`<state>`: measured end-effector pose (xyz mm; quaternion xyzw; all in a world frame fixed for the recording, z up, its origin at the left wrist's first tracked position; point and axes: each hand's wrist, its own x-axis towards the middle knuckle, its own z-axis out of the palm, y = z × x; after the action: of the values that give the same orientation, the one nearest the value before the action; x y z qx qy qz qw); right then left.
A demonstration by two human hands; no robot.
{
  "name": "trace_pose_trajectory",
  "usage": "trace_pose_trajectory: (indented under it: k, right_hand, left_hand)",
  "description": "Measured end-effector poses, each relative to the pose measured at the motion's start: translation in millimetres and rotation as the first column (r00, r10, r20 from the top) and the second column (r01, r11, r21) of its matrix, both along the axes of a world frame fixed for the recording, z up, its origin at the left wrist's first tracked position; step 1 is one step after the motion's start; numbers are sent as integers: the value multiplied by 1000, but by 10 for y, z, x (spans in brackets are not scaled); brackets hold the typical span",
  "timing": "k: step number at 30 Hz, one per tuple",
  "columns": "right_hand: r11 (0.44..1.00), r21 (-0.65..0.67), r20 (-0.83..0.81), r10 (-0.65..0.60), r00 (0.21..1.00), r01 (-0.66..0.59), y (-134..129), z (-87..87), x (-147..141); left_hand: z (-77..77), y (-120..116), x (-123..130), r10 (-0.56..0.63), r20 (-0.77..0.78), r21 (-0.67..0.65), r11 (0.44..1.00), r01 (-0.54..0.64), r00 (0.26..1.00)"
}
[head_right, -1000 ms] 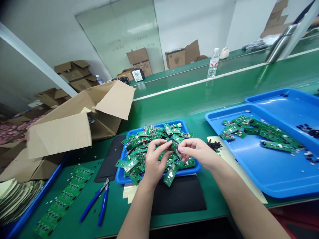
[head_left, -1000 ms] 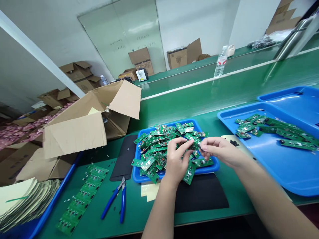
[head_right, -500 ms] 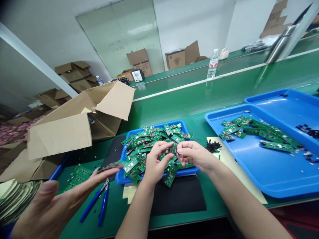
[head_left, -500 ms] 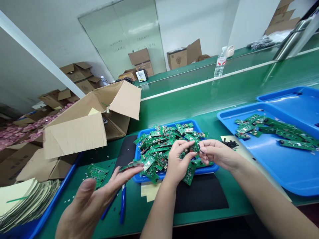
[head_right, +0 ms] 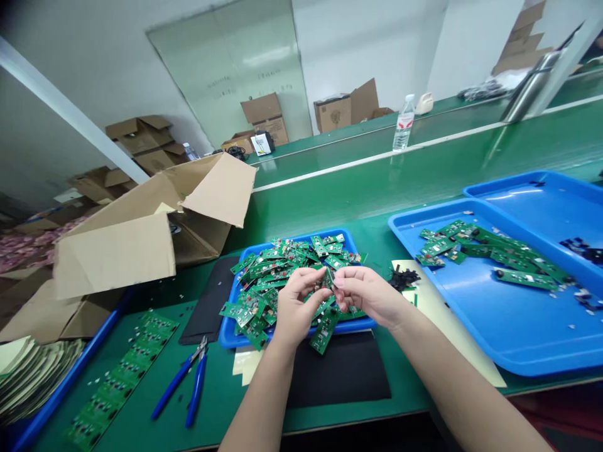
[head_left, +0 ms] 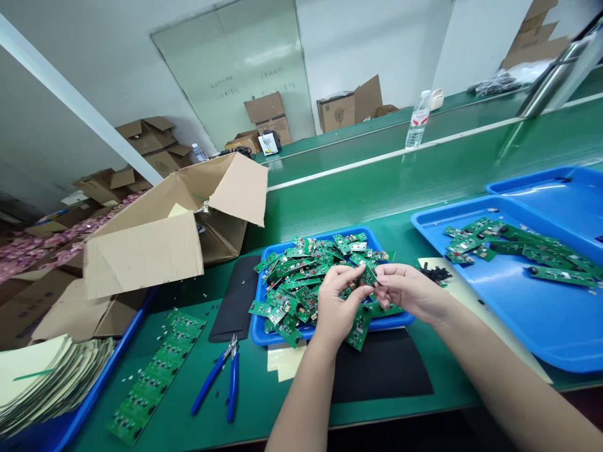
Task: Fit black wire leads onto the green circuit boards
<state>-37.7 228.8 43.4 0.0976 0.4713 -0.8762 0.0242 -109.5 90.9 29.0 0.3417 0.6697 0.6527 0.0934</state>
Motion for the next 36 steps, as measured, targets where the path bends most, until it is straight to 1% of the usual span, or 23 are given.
trace_pose_trajectory:
  k: [4, 6, 8, 9, 12, 14, 16, 18, 20, 23, 28, 31, 33, 36]
  right_hand:
    - [999, 42, 3, 1, 1000, -1, -15, -1, -12]
    - [996, 84, -16, -31, 999, 32, -25, -9, -22]
    - [981, 173, -51, -85, 995, 92, -34, -23, -35]
    - [962, 242, -74, -112, 991, 126, -36, -32, -42]
    - [867, 451, -147, -160, 976, 211, -28, -51, -55]
    - [813, 516, -193, -196, 961, 270, -11, -55, -50]
    - [761, 519, -275, -283, 919, 389, 5, -55, -35]
    - [688, 494, -396, -367, 842, 532, 5, -57, -16]
    - [622, 479, -507, -381, 773, 620, -17, -67, -2]
    - [554, 513, -585, -333, 739, 656, -73, -95, 6]
    - [414, 561, -658, -303, 690, 717, -116, -136, -4]
    - [357, 583, -679, -279, 679, 730, -107, -144, -8]
    - [319, 591, -691, -274, 669, 741, -102, -147, -7]
    - [271, 600, -699, -280, 658, 753, -96, -151, -8]
  left_hand:
    - [15, -3, 14, -25, -1, -1, 1000, 25, 1000]
    - [34, 0, 26, -46, -28, -24, 999, 45, 999]
    - [48, 7, 42, -68, -45, -47, 997, 65, 997]
    - [52, 12, 49, -79, -47, -56, 995, 77, 996]
    - [47, 24, 54, -80, -17, -69, 995, 79, 997]
    - [38, 25, 44, -52, 47, -61, 997, 55, 998]
    - [33, 24, 30, -45, 142, -27, 998, 49, 989]
    - [33, 25, 24, -74, 241, 25, 997, 70, 968]
    - [41, 32, 29, -110, 333, 68, 993, 93, 937]
    - [68, 43, 50, -136, 426, 102, 990, 101, 894]
    - [107, 43, 77, -146, 519, 110, 989, 104, 842]
    - [107, 45, 86, -186, 562, 120, 982, 143, 806]
    - [99, 48, 90, -207, 565, 125, 978, 165, 799]
    - [78, 40, 92, -192, 548, 126, 981, 147, 814]
